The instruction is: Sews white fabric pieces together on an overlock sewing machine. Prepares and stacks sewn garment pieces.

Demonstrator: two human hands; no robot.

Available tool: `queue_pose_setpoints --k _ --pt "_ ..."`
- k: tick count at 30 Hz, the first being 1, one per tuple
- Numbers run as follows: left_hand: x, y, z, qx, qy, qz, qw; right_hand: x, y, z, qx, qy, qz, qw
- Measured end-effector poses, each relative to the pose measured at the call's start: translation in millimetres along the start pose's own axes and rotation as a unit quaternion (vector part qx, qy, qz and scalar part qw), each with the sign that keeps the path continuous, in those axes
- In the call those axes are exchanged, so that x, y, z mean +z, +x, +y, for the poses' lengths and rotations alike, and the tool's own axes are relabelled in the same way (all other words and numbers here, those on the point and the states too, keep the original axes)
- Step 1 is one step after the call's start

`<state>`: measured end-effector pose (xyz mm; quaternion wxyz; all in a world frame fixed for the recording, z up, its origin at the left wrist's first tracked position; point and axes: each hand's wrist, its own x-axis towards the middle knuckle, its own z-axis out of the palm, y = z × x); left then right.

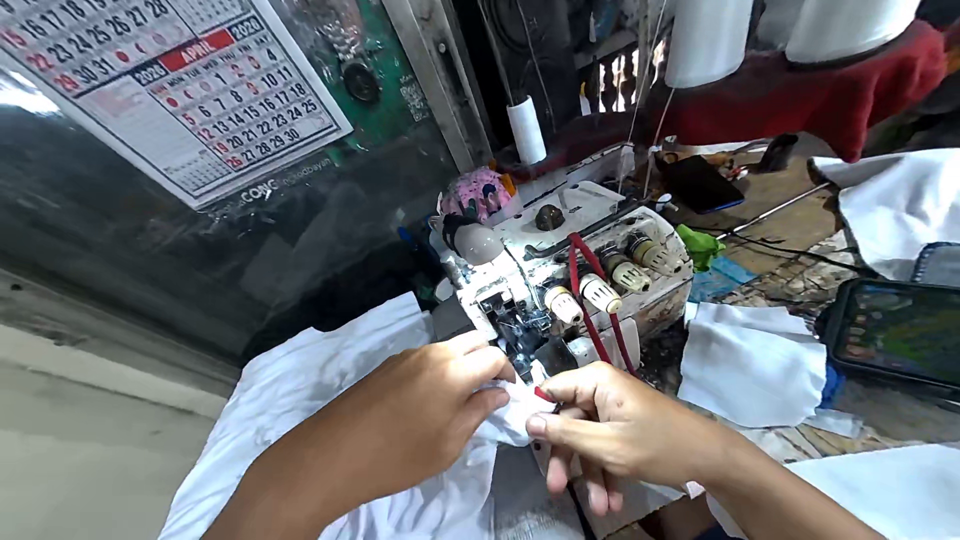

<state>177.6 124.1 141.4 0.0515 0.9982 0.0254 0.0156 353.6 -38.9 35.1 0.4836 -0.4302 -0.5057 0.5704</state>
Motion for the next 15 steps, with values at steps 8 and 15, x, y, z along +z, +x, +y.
queue_pose_setpoints --k 8,15 --pt "-5 3 9 -0.013 -0.125 -0.017 0.992 2 0 -7 -0.062 -0.057 0.08 0.993" --pt "2 1 5 -0.01 -0.092 0.033 0.995 12 0 14 -0.18 -0.239 0.265 0.917"
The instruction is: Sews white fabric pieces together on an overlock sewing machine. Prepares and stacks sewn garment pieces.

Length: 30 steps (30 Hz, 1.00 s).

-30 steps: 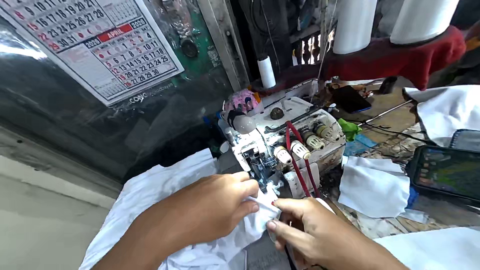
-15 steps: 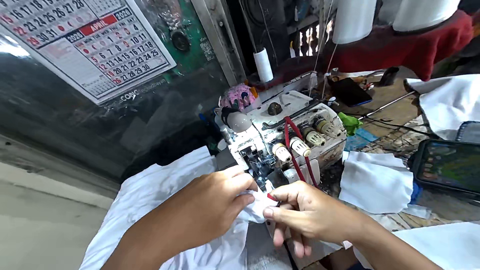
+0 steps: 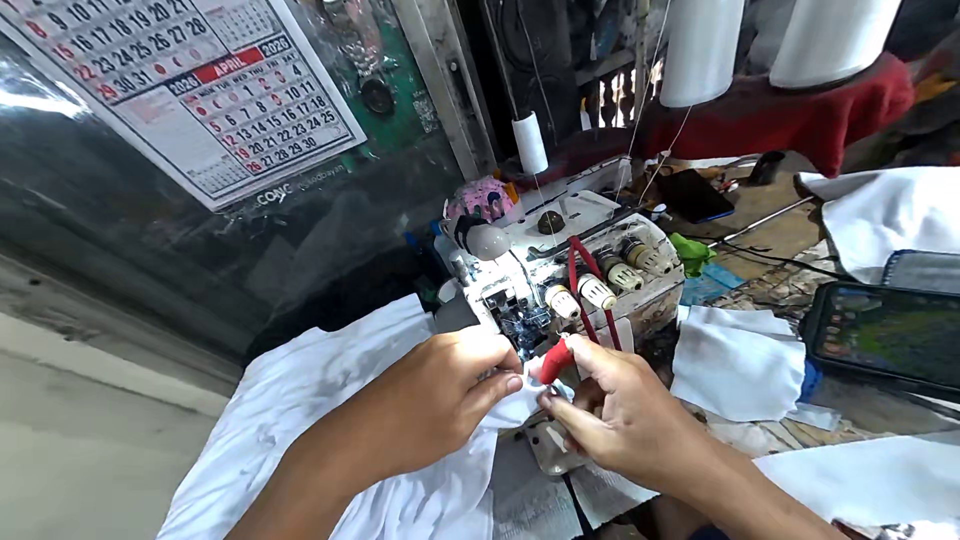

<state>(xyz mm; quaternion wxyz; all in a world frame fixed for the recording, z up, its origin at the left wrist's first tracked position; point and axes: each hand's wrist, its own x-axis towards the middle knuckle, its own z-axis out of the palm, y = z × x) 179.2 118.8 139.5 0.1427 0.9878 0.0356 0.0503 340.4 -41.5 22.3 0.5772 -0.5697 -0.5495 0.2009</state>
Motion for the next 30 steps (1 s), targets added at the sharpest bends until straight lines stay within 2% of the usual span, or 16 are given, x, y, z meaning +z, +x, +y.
queue_pose_setpoints --k 3,5,7,9,12,14,17,19,23,30 --pt "-2 -1 4 0.011 -0.019 -0.018 1.0 -1 4 -4 -0.057 -0.043 0.041 0.997" --pt "-5 -5 5 0.0 -0.089 -0.053 0.995 -2 8 -7 -0.079 -0.049 0.051 0.994" --pt "-4 -8 5 -0.021 -0.142 -0.079 0.986 -2 13 -11 -0.073 -0.031 0.04 0.996" --pt "-5 -9 6 -0.033 -0.155 -0.079 0.984 -1 14 -16 -0.032 0.018 -0.01 0.999" --pt "-11 -8 12 -0.034 -0.116 -0.06 0.991 -5 16 -27 0.03 0.127 -0.129 0.983" --pt "-18 -4 15 -0.036 -0.056 -0.058 0.996 -6 22 -30 0.028 0.071 -0.137 0.988" --pt "-28 6 12 -0.036 0.022 -0.108 0.993 -10 32 -33 0.024 -0.045 -0.174 0.984" --pt "-30 10 6 -0.004 0.041 -0.131 0.991 -11 31 -37 0.045 -0.046 -0.197 0.978" --pt "-33 12 6 0.019 0.011 -0.142 0.99 -15 13 -36 0.081 0.024 -0.198 0.976" --pt "-14 8 14 0.038 0.009 -0.082 0.996 -5 2 -19 0.015 0.005 -0.143 0.99"
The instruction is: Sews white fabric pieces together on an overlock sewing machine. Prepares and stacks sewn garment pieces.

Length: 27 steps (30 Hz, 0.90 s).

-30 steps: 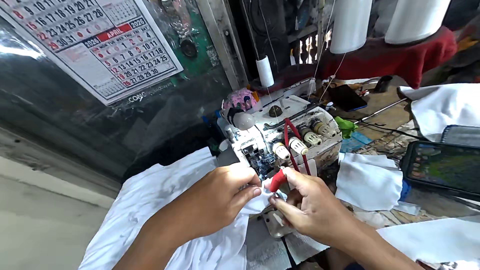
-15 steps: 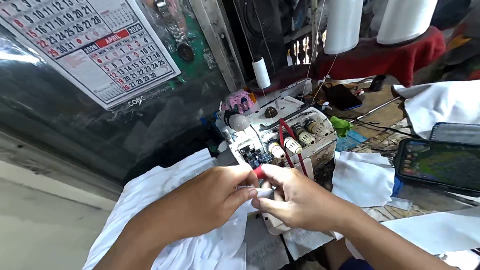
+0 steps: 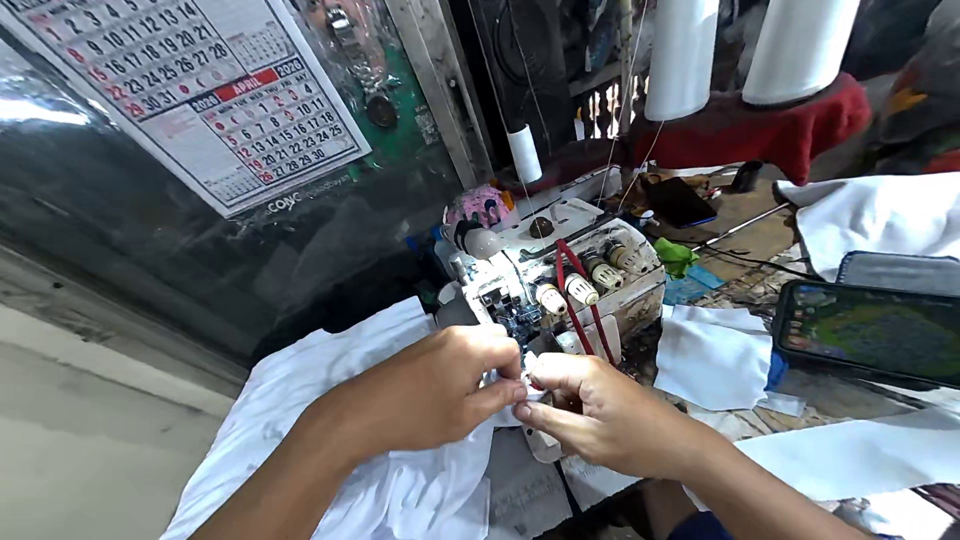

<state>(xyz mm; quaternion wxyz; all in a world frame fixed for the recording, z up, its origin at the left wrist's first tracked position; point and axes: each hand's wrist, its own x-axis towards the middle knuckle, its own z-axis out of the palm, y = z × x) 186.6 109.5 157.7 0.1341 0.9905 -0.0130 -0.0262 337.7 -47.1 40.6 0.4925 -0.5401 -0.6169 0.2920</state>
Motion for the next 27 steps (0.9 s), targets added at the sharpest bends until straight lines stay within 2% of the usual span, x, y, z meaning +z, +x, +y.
queue_pose_setpoints --k 2,5,8,10,14,17,19,23,25,27 --pt "4 -4 4 0.003 -0.021 -0.009 1.0 7 -10 3 -0.035 -0.07 0.056 0.995" --pt "21 -3 -2 0.006 -0.022 -0.008 1.0 27 -26 14 -0.015 -0.121 0.143 0.982" --pt "29 -2 -1 -0.01 0.039 0.013 0.999 24 -28 21 0.003 -0.014 0.077 0.997" --pt "27 -4 1 0.0 0.018 0.037 0.999 15 -25 15 0.016 0.05 0.019 0.998" --pt "31 -4 -4 -0.013 -0.1 0.086 0.991 7 -16 9 0.042 0.072 -0.031 0.996" --pt "42 -3 3 -0.056 -0.074 0.121 0.988 5 -17 8 0.047 0.08 -0.03 0.995" --pt "47 -5 -1 -0.055 -0.047 0.105 0.992 7 -21 12 0.037 0.088 -0.032 0.995" --pt "27 -9 -7 -0.032 0.0 -0.017 0.999 6 -25 14 0.028 0.136 -0.059 0.988" --pt "23 -9 -12 -0.043 0.047 -0.028 0.998 7 -26 14 0.047 0.148 -0.061 0.986" --pt "25 -11 -16 -0.052 0.069 -0.007 0.996 8 -26 14 0.059 0.157 -0.061 0.984"
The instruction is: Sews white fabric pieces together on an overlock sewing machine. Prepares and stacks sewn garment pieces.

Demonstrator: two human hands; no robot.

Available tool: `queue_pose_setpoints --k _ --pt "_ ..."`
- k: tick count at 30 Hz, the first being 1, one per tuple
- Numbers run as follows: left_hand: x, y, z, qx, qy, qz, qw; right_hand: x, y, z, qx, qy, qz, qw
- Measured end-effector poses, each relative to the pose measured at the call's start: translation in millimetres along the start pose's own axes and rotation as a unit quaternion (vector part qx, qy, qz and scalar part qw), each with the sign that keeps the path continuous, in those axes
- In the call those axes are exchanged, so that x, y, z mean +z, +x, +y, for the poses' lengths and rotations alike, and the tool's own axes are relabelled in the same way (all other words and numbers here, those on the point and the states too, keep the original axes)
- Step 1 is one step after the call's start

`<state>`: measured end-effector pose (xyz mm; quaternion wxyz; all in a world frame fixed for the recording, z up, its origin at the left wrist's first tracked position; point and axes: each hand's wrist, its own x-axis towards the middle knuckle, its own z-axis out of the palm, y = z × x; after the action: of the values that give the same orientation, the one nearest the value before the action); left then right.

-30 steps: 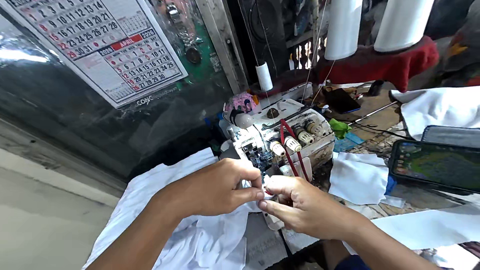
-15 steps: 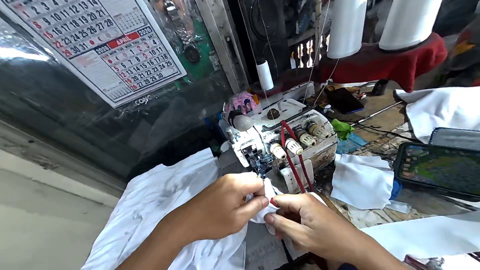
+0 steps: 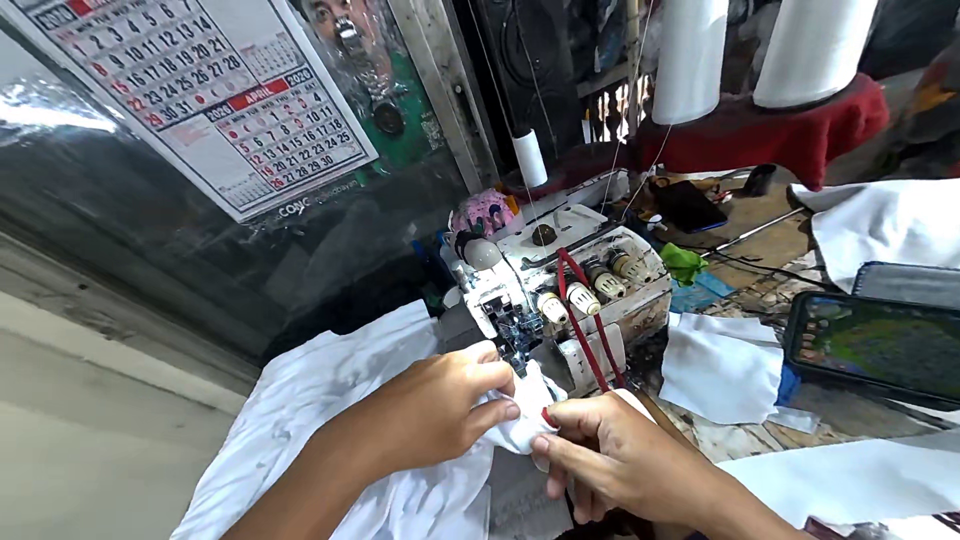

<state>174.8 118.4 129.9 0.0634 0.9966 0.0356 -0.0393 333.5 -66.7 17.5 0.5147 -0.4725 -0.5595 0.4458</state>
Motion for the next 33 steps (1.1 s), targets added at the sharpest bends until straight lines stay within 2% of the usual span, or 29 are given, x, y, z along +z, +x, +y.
queue_pose_setpoints --k 5,10,14,18,21,23,24,26,29,31,32,33 --pt "2 -8 12 0.005 0.033 0.043 0.999 -5 5 1 0.011 0.036 -0.019 0.999" --pt "19 -8 14 0.018 -0.031 0.088 0.995 -13 13 0 -0.002 0.021 -0.032 0.999" --pt "37 -10 9 -0.015 -0.06 0.152 0.986 -13 11 8 -0.014 0.027 0.019 0.999" --pt "61 -18 0 -0.058 -0.021 0.236 0.97 -4 15 14 -0.032 -0.072 0.1 0.992" --pt "61 -27 -29 -0.081 -0.006 0.216 0.973 2 17 12 -0.044 -0.222 0.021 0.974" --pt "56 -37 -36 -0.107 0.042 0.198 0.973 8 17 11 -0.072 -0.227 -0.036 0.971" --pt "54 -43 -32 -0.106 0.063 0.197 0.973 11 15 10 -0.084 -0.196 -0.037 0.976" --pt "57 -48 -7 -0.069 0.067 0.198 0.975 14 7 9 -0.088 -0.111 0.013 0.99" --pt "85 -22 50 -0.017 0.044 0.239 0.97 4 -3 6 -0.016 0.025 0.147 0.989" --pt "98 -4 79 -0.019 0.016 0.248 0.968 -6 -2 6 0.008 0.045 0.294 0.955" --pt "98 -3 86 -0.025 -0.012 0.241 0.97 -7 -4 5 0.013 0.023 0.317 0.948" --pt "96 -8 89 -0.031 -0.053 0.232 0.971 -5 -9 4 0.017 -0.016 0.305 0.952"
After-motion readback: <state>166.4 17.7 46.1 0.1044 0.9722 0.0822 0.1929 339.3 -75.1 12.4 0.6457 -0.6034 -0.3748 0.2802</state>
